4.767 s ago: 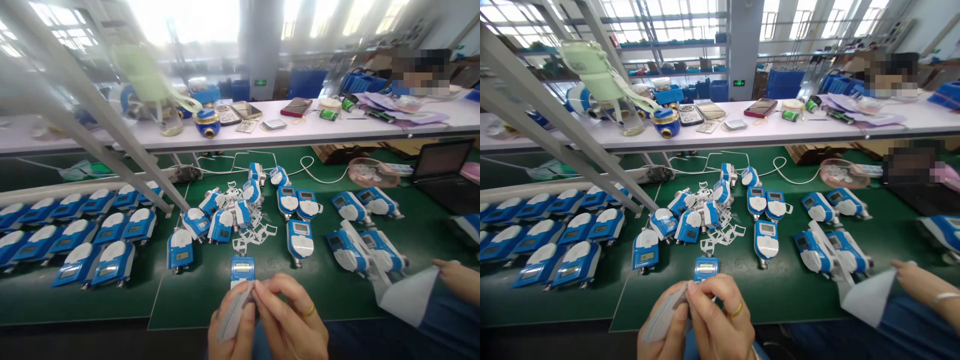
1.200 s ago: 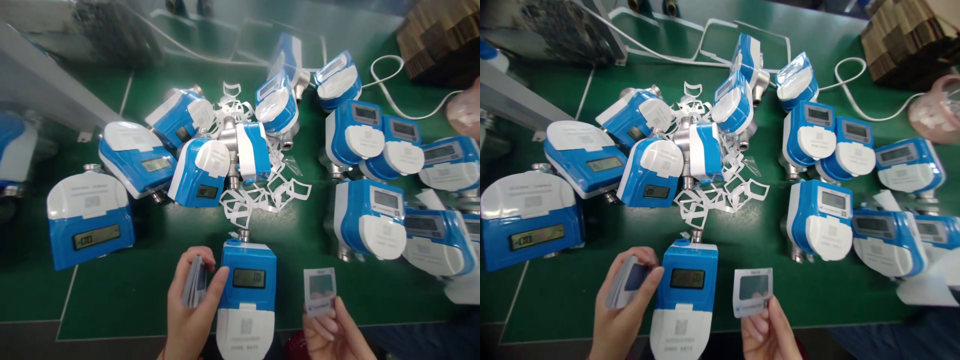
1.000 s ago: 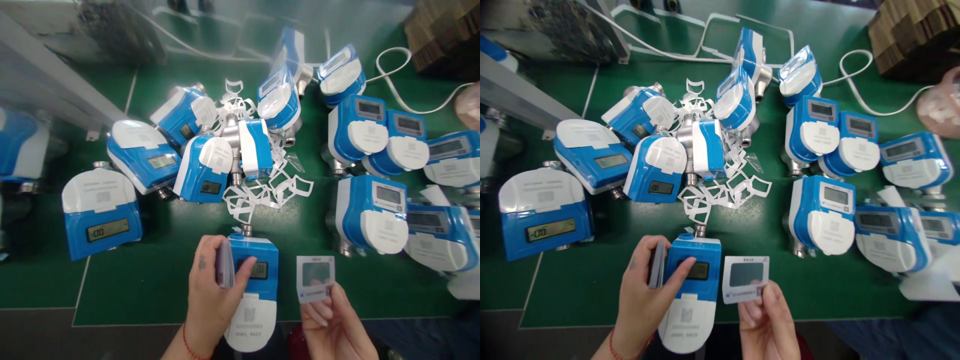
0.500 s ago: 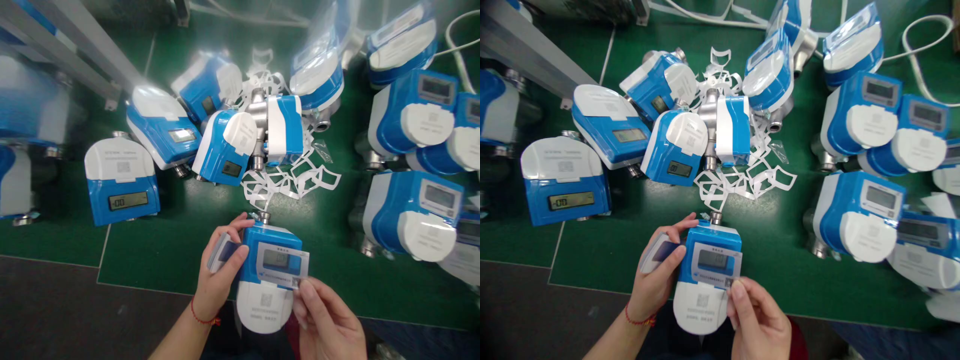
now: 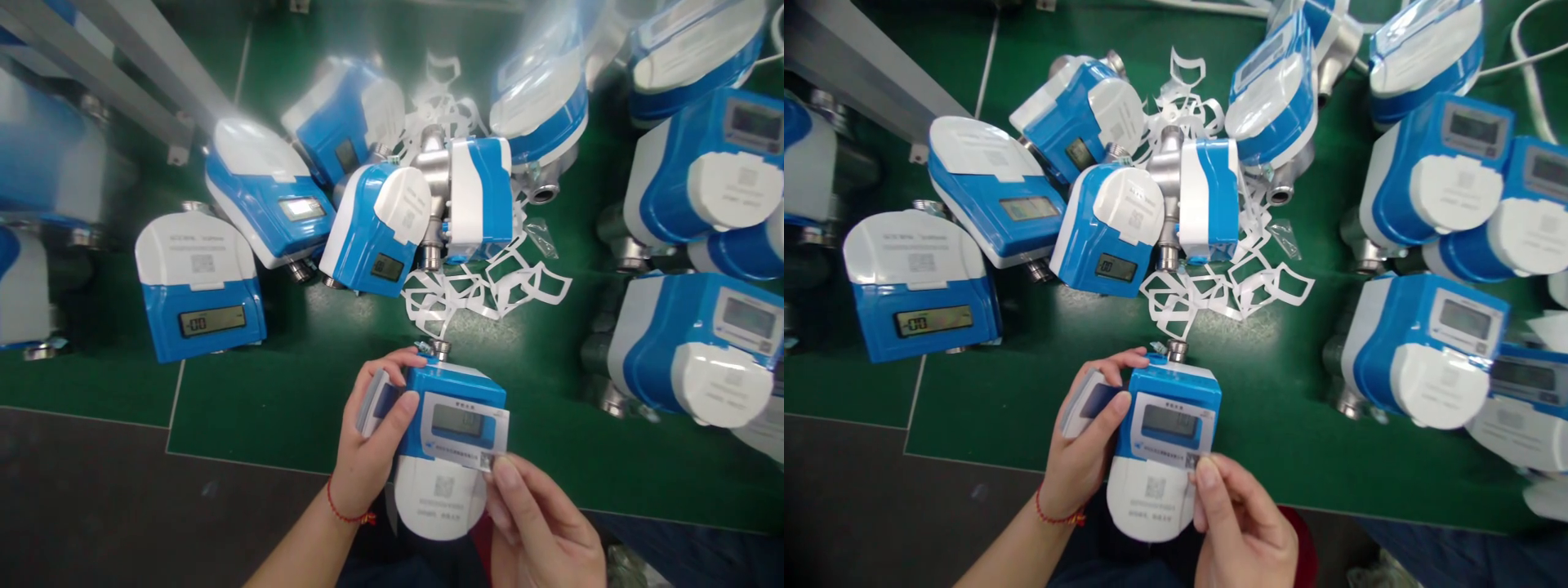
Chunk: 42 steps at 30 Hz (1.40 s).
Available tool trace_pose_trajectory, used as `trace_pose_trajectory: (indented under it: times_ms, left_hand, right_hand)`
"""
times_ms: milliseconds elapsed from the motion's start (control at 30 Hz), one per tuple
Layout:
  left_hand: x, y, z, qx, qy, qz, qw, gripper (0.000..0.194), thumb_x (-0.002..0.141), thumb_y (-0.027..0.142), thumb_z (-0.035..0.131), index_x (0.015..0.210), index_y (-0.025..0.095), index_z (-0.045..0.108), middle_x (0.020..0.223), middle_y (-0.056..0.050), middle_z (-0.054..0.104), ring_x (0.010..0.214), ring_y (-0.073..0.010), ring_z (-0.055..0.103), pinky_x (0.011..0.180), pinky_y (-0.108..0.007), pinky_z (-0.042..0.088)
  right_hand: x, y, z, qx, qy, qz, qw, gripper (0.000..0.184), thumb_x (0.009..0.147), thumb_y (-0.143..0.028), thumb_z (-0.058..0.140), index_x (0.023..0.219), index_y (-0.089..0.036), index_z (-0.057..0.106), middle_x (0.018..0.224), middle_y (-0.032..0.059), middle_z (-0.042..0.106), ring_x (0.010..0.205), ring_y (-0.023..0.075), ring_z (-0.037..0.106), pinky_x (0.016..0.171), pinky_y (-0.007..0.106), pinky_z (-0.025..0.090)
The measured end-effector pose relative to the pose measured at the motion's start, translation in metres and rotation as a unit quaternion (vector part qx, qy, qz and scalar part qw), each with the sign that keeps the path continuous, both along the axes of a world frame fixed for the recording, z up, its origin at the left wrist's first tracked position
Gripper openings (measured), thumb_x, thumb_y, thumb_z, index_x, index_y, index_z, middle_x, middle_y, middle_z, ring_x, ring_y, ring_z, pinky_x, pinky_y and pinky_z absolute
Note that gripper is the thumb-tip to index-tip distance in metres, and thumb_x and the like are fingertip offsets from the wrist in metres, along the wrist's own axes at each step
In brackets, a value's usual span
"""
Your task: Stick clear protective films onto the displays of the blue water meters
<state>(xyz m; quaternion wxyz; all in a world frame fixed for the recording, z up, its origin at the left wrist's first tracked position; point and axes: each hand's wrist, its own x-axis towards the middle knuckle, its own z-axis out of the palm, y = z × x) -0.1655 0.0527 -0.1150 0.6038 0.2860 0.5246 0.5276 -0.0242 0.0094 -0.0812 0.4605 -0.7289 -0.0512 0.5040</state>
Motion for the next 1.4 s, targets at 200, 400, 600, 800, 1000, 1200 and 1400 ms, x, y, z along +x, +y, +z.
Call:
trace_pose_trajectory:
  times_ms: [200, 400, 600, 800, 1000, 1200, 1400]
  left_hand:
    - [0.0, 0.0, -0.002, 0.003, -0.013, 0.004, 1.0, 0.006, 0.091, 0.02, 0.056, 0.093, 0.024, 0.052, 0.111, -0.002, 0.063, 0.121, -0.0198, 0.05, 0.105, -0.038, 0.036]
    - [-0.005, -0.005, -0.002, 0.049, 0.106, -0.003, 0.993, 0.008, 0.09, 0.017, 0.053, 0.095, 0.023, 0.05, 0.117, -0.006, 0.061, 0.122, -0.0235, 0.05, 0.105, -0.047, 0.038]
    - [-0.026, -0.003, 0.039, 0.286, 0.41, -0.15, 0.853, 0.028, 0.075, 0.031, 0.073, 0.09, 0.02, 0.051, 0.131, -0.015, 0.057, 0.126, -0.0301, 0.048, 0.107, -0.05, 0.036]
    - [-0.029, 0.016, 0.065, 0.35, 0.462, -0.263, 0.771, 0.009, 0.089, 0.011, 0.053, 0.086, 0.017, 0.059, 0.121, -0.009, 0.069, 0.124, -0.0246, 0.055, 0.117, -0.055, 0.012]
    - [-0.027, 0.016, 0.065, 0.36, 0.473, -0.223, 0.773, 0.011, 0.09, 0.013, 0.054, 0.085, 0.017, 0.062, 0.117, -0.006, 0.07, 0.116, -0.0236, 0.062, 0.117, -0.055, 0.013]
    - [-0.037, 0.018, 0.062, 0.396, 0.491, -0.267, 0.728, 0.009, 0.081, 0.014, 0.063, 0.09, 0.018, 0.061, 0.118, -0.01, 0.069, 0.119, -0.0284, 0.059, 0.118, -0.056, 0.006]
    - [-0.038, 0.019, 0.061, 0.418, 0.48, -0.293, 0.714, 0.01, 0.078, 0.015, 0.066, 0.087, 0.02, 0.064, 0.12, -0.008, 0.069, 0.121, -0.0292, 0.057, 0.118, -0.056, 0.002]
  right_hand:
    - [-0.008, 0.01, 0.007, -0.002, -0.035, -0.017, 0.999, 0.028, 0.043, -0.036, 0.093, 0.061, -0.02, 0.077, 0.049, 0.0066, 0.068, 0.035, 0.0092, 0.05, 0.036, 0.021, 0.042]
    - [-0.008, 0.012, 0.012, 0.015, -0.05, -0.004, 0.999, 0.028, 0.043, -0.038, 0.092, 0.057, -0.02, 0.076, 0.039, 0.0035, 0.06, 0.035, 0.0101, 0.049, 0.037, 0.022, 0.043]
    - [0.003, 0.0, 0.015, 0.022, 0.041, 0.044, 0.998, 0.016, 0.06, -0.032, 0.087, 0.067, -0.022, 0.077, 0.047, 0.0033, 0.064, 0.039, 0.0108, 0.053, 0.043, 0.025, 0.048]
    - [0.001, -0.008, 0.019, 0.084, -0.003, 0.078, 0.993, 0.009, 0.065, -0.026, 0.083, 0.071, -0.024, 0.077, 0.049, 0.0015, 0.065, 0.039, 0.0107, 0.054, 0.039, 0.02, 0.045]
    - [0.0, -0.003, 0.032, 0.118, -0.187, 0.196, 0.955, 0.016, 0.073, -0.021, 0.075, 0.088, -0.025, 0.078, 0.077, 0.0067, 0.075, 0.056, 0.0156, 0.067, 0.048, 0.022, 0.054]
    - [-0.001, 0.006, 0.04, 0.111, -0.29, 0.156, 0.938, 0.028, 0.069, -0.02, 0.078, 0.097, -0.026, 0.075, 0.098, 0.0071, 0.072, 0.08, 0.0179, 0.069, 0.069, 0.025, 0.058]
    - [0.007, 0.007, 0.038, 0.04, -0.098, 0.159, 0.982, 0.012, 0.068, -0.027, 0.081, 0.074, -0.02, 0.075, 0.065, 0.0039, 0.071, 0.053, 0.0142, 0.063, 0.051, 0.022, 0.054]
